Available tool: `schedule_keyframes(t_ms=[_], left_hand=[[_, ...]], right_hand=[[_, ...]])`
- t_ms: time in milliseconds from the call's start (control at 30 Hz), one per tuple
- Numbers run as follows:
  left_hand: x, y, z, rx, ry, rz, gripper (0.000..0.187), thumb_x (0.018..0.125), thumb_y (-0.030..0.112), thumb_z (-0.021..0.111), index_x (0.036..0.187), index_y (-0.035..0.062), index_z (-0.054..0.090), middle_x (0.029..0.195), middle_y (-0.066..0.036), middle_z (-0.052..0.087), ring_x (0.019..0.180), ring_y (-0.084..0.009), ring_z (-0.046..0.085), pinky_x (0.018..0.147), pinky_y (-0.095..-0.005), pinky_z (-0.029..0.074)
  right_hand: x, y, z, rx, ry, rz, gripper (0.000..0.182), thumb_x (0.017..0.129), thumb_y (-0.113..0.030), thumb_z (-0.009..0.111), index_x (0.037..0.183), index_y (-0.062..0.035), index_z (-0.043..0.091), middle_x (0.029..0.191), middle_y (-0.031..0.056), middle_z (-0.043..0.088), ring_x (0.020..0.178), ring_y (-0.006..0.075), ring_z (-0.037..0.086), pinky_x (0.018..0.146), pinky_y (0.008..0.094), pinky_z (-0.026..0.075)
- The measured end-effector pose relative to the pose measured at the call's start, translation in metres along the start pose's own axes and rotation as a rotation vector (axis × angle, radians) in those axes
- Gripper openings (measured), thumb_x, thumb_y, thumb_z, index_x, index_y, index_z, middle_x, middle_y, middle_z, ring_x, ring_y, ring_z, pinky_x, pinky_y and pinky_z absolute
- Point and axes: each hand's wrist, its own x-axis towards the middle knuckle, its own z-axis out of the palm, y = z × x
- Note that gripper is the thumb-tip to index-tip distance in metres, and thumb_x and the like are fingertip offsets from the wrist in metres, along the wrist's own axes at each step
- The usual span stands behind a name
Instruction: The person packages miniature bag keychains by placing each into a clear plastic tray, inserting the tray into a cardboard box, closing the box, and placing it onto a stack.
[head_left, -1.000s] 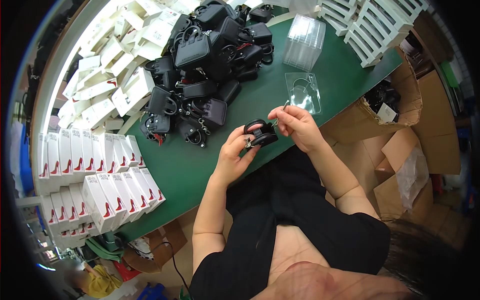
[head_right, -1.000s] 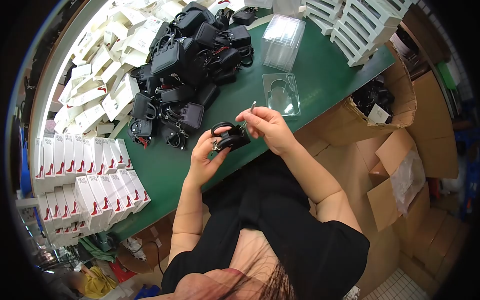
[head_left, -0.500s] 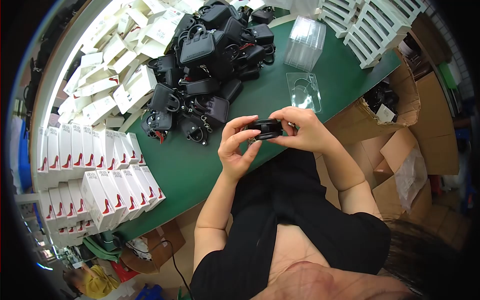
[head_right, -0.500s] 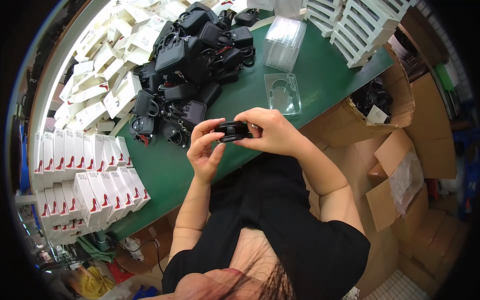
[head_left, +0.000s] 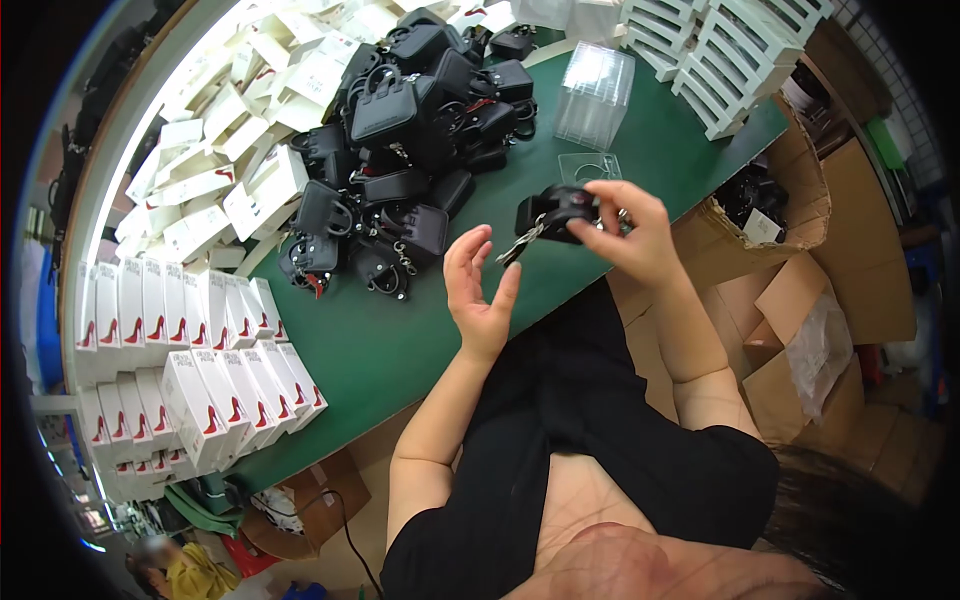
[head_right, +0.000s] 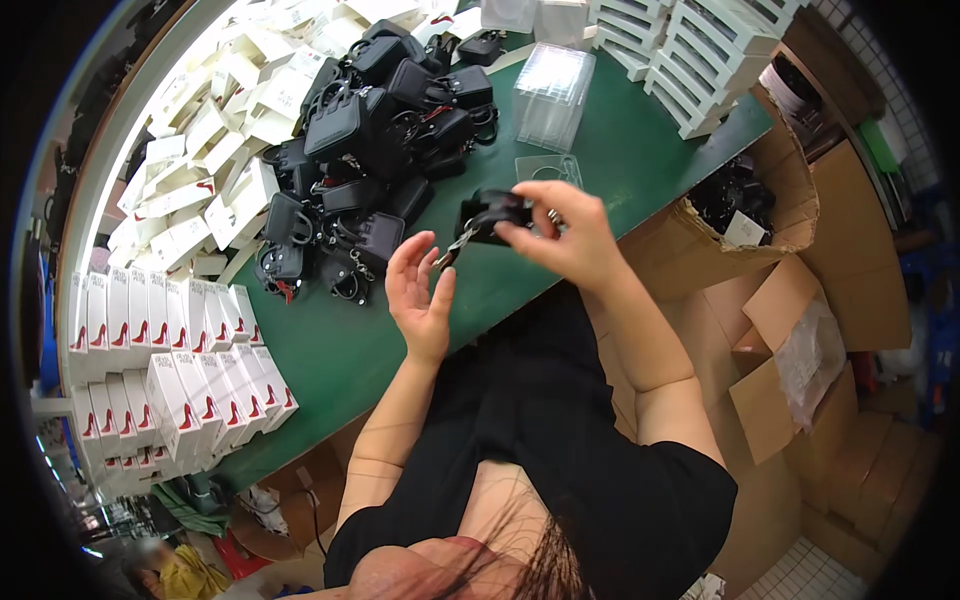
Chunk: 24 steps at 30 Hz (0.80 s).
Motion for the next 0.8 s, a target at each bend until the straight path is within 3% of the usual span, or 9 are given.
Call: schedule_keyframes(t_ms=[133,200,233,367,433,533,633,700,800], left_hand=[[0.014,-0.015,0.016,0.212,-0.184,0.114,0.034,0.078,0.002,0.065,0.112,0.0032,0.057,0.110,-0.010,0.059,0.108,-0.0247,0.055,0.097,-0.0366,0.043],[0.020,-0.031,0.035,0.387,-0.520,0.328,0.034,0.080,0.004,0.064,0.113,0.0069,0.058,0.106,-0.007,0.061,0.108,-0.0210,0.056,0.103,-0.0428,0.038],[0.021,-0.038,0.045,0.383,-0.526,0.331,0.034,0.080,0.004,0.064,0.113,0.0069,0.058,0.106,-0.007,0.061,0.108,-0.0210,0.056,0.103,-0.0428,0.038],[0.027,-0.064,0.077,0.745,-0.722,0.612,0.025,0.080,0.012,0.065,0.105,0.0089,0.063,0.094,-0.004,0.062,0.097,-0.0195,0.059,0.107,-0.0505,0.031],[0.025,-0.064,0.067,0.876,-0.830,0.600,0.018,0.081,0.018,0.064,0.098,0.0106,0.066,0.085,-0.003,0.061,0.084,-0.0208,0.060,0.108,-0.0543,0.027],[0.009,-0.048,0.033,0.966,-0.801,0.532,0.018,0.080,0.015,0.065,0.098,0.0109,0.067,0.077,-0.002,0.058,0.075,-0.0222,0.058,0.108,-0.0541,0.027],[0.005,-0.023,-0.004,0.956,-0.804,0.400,0.022,0.077,0.015,0.068,0.098,0.0084,0.064,0.077,-0.003,0.056,0.071,-0.0204,0.055,0.107,-0.0536,0.029],[0.006,-0.006,-0.016,0.746,-0.396,0.294,0.027,0.073,0.009,0.072,0.098,0.0063,0.064,0.082,-0.004,0.059,0.073,-0.0188,0.056,0.097,-0.0432,0.041],[0.009,0.010,-0.011,0.661,-0.208,0.198,0.029,0.071,0.005,0.074,0.099,0.0052,0.063,0.085,-0.005,0.060,0.076,-0.0184,0.056,0.088,-0.0375,0.044]], right_hand=[[0.018,0.026,-0.039,0.039,0.092,0.134,0.027,0.075,-0.009,0.075,0.099,-0.0022,0.067,0.060,-0.0055,0.046,0.053,0.0034,0.037,0.049,0.0179,0.030],[0.027,0.033,-0.053,-0.055,0.100,0.159,0.021,0.079,-0.013,0.073,0.096,-0.0018,0.068,0.059,-0.0056,0.044,0.054,0.0035,0.037,0.050,0.0173,0.029],[0.029,0.038,-0.058,-0.058,0.108,0.160,0.021,0.079,-0.013,0.073,0.096,-0.0018,0.068,0.059,-0.0056,0.044,0.054,0.0035,0.037,0.050,0.0173,0.029],[0.035,0.057,-0.072,-0.015,0.110,0.270,0.019,0.081,-0.016,0.071,0.094,-0.0012,0.068,0.059,-0.0059,0.044,0.054,0.0037,0.037,0.051,0.0171,0.029],[0.037,0.054,-0.076,0.031,0.089,0.314,0.019,0.082,-0.016,0.071,0.094,-0.0010,0.068,0.059,-0.0056,0.045,0.055,0.0038,0.037,0.051,0.0171,0.029],[0.030,0.047,-0.073,0.186,0.017,0.482,0.018,0.083,-0.016,0.070,0.093,-0.0005,0.067,0.061,-0.0049,0.047,0.055,0.0040,0.037,0.051,0.0172,0.030],[0.024,0.048,-0.052,0.223,-0.049,0.426,0.017,0.083,-0.015,0.070,0.092,-0.0003,0.067,0.062,-0.0044,0.049,0.055,0.0040,0.037,0.051,0.0174,0.030],[0.023,0.046,-0.031,0.257,-0.110,0.350,0.016,0.083,-0.014,0.070,0.092,-0.0002,0.067,0.063,-0.0038,0.050,0.055,0.0041,0.037,0.051,0.0175,0.031],[0.020,0.038,0.004,0.283,-0.167,0.293,0.016,0.082,-0.013,0.070,0.091,-0.0003,0.067,0.063,-0.0036,0.051,0.055,0.0041,0.037,0.050,0.0177,0.031]])
